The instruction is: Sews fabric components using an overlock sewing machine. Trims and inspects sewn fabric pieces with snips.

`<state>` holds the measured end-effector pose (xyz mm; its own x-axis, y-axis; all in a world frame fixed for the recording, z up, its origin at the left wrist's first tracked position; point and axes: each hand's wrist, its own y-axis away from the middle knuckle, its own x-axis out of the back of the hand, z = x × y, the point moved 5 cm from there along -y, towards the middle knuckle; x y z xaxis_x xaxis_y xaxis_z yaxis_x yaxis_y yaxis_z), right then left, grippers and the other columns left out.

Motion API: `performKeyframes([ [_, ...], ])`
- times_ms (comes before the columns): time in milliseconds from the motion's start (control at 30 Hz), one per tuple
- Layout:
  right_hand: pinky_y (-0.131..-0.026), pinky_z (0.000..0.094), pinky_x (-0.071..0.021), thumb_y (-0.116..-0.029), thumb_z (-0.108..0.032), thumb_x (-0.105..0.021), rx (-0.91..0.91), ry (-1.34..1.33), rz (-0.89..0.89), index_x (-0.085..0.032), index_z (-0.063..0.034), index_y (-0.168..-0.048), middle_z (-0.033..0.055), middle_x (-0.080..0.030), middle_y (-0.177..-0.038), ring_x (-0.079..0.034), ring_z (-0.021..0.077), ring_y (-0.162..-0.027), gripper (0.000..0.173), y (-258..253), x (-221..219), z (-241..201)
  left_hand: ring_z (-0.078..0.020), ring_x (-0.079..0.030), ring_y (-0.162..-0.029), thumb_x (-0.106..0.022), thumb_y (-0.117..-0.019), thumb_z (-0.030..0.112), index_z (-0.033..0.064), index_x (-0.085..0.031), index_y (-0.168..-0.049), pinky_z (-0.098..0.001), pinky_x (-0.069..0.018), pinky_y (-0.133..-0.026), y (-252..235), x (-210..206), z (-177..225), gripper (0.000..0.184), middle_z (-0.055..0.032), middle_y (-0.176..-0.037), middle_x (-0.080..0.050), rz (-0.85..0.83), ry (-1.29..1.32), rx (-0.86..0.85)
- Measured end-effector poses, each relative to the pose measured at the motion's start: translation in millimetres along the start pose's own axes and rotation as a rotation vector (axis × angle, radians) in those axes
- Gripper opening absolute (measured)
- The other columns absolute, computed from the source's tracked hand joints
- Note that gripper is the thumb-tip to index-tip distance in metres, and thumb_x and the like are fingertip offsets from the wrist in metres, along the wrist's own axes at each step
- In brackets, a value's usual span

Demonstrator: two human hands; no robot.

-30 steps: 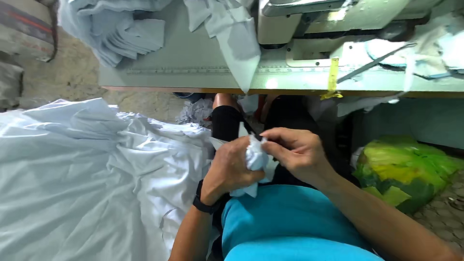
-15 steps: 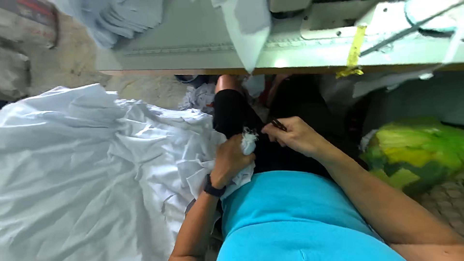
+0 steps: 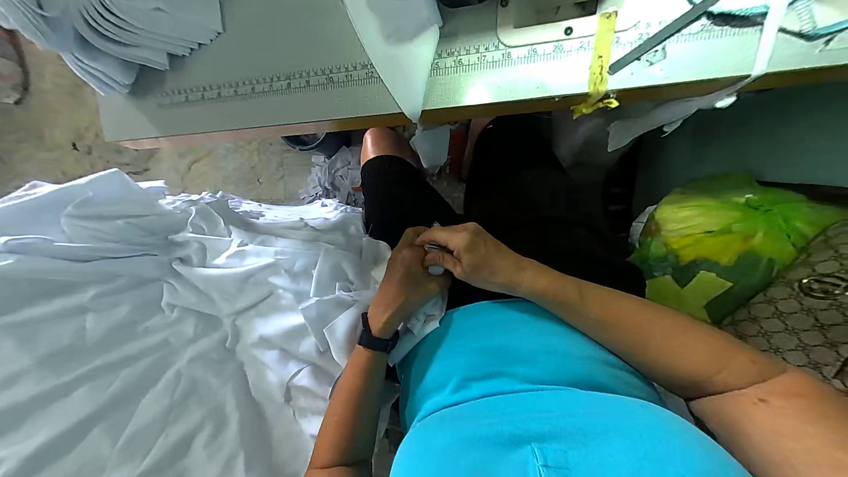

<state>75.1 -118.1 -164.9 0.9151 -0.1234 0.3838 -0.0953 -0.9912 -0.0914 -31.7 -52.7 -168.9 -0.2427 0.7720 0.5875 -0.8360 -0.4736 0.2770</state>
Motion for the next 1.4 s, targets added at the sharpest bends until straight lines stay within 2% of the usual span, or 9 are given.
performKeyframes([
  [133, -0.059, 0.0207, -0.0455, -0.0956, -0.005, -0.065, -0.210, -0.189, 0.088, -0.067, 0.0021, -0.085, 0.0042, -0.060, -0.070, -0.054, 0.0051, -0.062, 0.013, -2.0, 11.0, 9.9, -0.0179, -0.071, -0.086, -0.087, -0.0708, 0.011, 0.0024, -0.052, -0.124, -0.0389, -0.0606, -0.076, 0.3, -3.3, -12.8, 0.065, -0.0100, -0.098, -0.071, 0.007, 0.160, 0.187],
  [233, -0.054, 0.0172, -0.0445, -0.0941, -0.003, -0.065, -0.414, -0.345, 0.252, -0.067, -0.0003, -0.086, -0.0038, -0.058, -0.066, -0.049, -0.0011, -0.055, 0.009, -8.8, 38.9, 25.6, -0.0156, -0.071, -0.091, -0.088, -0.0746, 0.015, 0.0077, -0.041, -0.140, -0.0357, -0.0621, -0.080, 8.5, -11.5, -21.2, 0.081, -0.0093, -0.125, -0.066, 0.117, 0.244, 0.028],
  [333, -0.048, 0.0129, -0.0367, -0.0925, 0.000, -0.066, -0.433, -0.384, 0.303, -0.065, -0.0044, -0.078, -0.0084, -0.052, -0.058, -0.043, -0.0042, -0.048, 0.015, -15.3, 50.8, 32.3, -0.0164, -0.060, -0.123, -0.083, -0.0846, 0.019, 0.0057, -0.053, -0.121, -0.0317, -0.0544, -0.098, 14.6, -10.3, -21.4, 0.049, -0.0155, -0.146, -0.051, 0.116, 0.256, -0.238],
  [433, -0.049, 0.0134, -0.0371, -0.0935, -0.001, -0.066, -0.440, -0.365, 0.267, -0.065, -0.0042, -0.078, -0.0073, -0.051, -0.058, -0.043, -0.0037, -0.049, 0.016, -22.0, 48.6, 28.4, -0.0207, -0.061, -0.123, -0.075, -0.0910, 0.019, 0.0035, -0.070, -0.116, -0.0366, -0.0526, -0.101, 13.6, -11.7, -19.1, 0.030, -0.0170, -0.135, -0.062, 0.043, 0.160, -0.327],
  [567, -0.050, 0.0143, -0.0385, -0.0956, -0.005, -0.068, -0.458, -0.336, 0.264, -0.066, -0.0036, -0.083, -0.0055, -0.052, -0.061, -0.045, -0.0019, -0.051, 0.013, -25.9, 46.8, 27.8, -0.0197, -0.065, -0.116, -0.068, -0.0932, 0.011, 0.0023, -0.062, -0.136, -0.0402, -0.0539, -0.098, 6.6, -13.0, -15.4, 0.044, -0.0130, -0.130, -0.066, 0.022, 0.099, -0.284],
  [700, -0.069, 0.0431, -0.0478, -0.1076, -0.045, -0.047, -0.578, -0.104, 0.036, -0.063, -0.0083, -0.117, 0.0048, -0.060, -0.083, -0.059, 0.0184, -0.074, 0.042, -10.0, 48.8, 22.6, -0.0188, -0.056, -0.132, -0.075, -0.0877, 0.011, 0.0009, -0.050, -0.146, -0.0366, -0.0481, -0.110, 0.0, -7.3, -15.8, 0.064, -0.0149, -0.144, -0.056, 0.044, 0.168, -0.224],
  [900, -0.046, 0.0170, -0.0354, -0.1036, -0.021, -0.062, -0.711, -0.567, -0.118, -0.065, -0.0076, -0.117, -0.0009, -0.057, -0.075, -0.043, 0.0028, -0.051, 0.019, 22.2, 20.9, 32.2, -0.0188, -0.060, -0.120, -0.080, -0.0833, 0.017, 0.0056, -0.044, -0.152, -0.0341, -0.0543, -0.095, -4.4, -4.6, -19.9, 0.078, -0.0153, -0.143, -0.054, 0.080, 0.165, -0.171],
  [1133, -0.041, 0.0170, -0.0310, -0.1015, -0.013, -0.064, -0.690, -0.513, -0.030, -0.068, -0.0041, -0.094, -0.0002, -0.053, -0.063, -0.039, 0.0032, -0.044, 0.012, 15.2, 18.2, 32.5, -0.0225, -0.061, -0.118, -0.083, -0.0810, 0.018, 0.0031, -0.044, -0.150, -0.0364, -0.0553, -0.093, -4.9, -3.2, -16.6, 0.081, -0.0192, -0.140, -0.055, 0.098, 0.126, -0.207],
  [1400, -0.056, 0.0253, -0.0443, -0.0976, -0.016, -0.071, -0.778, -0.294, -0.164, -0.068, -0.0003, -0.098, 0.0047, -0.061, -0.076, -0.053, 0.0087, -0.060, 0.016, -0.2, 28.7, 9.5, -0.0248, -0.067, -0.106, -0.084, -0.0786, 0.016, 0.0010, -0.041, -0.152, -0.0391, -0.0588, -0.085, -5.7, -6.8, -7.4, 0.086, -0.0217, -0.142, -0.053, 0.103, 0.017, -0.256],
])
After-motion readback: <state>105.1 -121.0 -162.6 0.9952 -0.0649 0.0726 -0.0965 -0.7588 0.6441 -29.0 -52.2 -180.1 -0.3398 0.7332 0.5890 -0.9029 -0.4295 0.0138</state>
